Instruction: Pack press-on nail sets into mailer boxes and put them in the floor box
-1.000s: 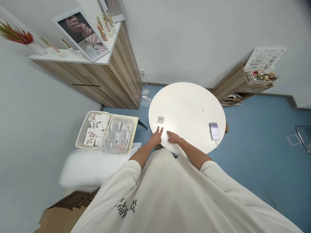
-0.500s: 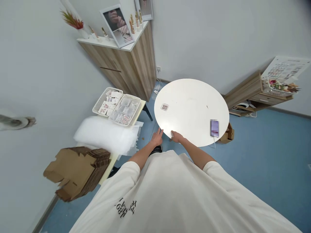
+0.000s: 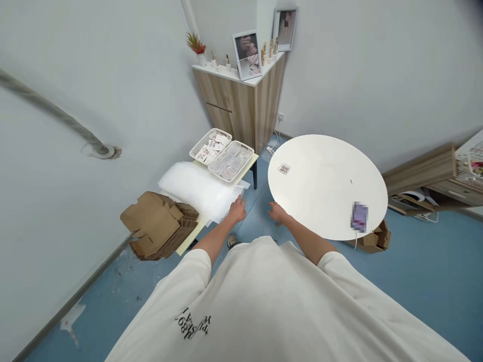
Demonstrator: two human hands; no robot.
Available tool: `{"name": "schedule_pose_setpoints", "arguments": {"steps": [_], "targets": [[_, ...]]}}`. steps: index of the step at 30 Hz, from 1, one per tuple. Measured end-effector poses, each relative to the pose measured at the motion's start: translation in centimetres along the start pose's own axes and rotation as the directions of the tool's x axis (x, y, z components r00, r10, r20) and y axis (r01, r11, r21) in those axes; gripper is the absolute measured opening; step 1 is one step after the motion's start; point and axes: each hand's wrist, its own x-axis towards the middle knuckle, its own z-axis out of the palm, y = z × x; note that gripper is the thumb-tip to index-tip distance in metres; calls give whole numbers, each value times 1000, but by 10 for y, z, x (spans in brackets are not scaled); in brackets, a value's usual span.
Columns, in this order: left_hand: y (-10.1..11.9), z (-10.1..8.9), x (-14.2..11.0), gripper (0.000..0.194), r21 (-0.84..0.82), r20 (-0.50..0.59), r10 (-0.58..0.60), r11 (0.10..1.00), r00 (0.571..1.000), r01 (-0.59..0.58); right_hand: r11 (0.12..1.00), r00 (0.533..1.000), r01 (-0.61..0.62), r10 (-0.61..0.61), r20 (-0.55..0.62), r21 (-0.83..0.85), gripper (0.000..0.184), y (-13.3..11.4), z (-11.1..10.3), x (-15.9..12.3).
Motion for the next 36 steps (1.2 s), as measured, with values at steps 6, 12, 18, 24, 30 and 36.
{"name": "schedule_pose_setpoints", "arguments": {"steps": [6,12,18,24,30,36], "targets": [[-78,-12,-21,61,29,-71,-64,997,995,66,998,998,66,-66,19,-2,63,-84,29,32],[-160,-32,-29,55,63,-14,-70,996,997,70,994,995,101,-101,-4,35,58,-171,68,62],[-203,-31,-16,54,106,84,-33,994,996,24,993,994,106,-104,-36,60,56,-218,93,71],[-213,-24,-4,55,94,161,35,994,986,-50,997,997,59,-56,-60,54,54,-229,97,75],[-218,-25,-5,53,76,120,80,993,990,-90,997,999,13,-10,-42,75,54,-238,98,82],[-230,-36,-12,35,-20,-35,141,990,989,-142,986,999,0,8,-50,165,52,-252,98,90]]}}
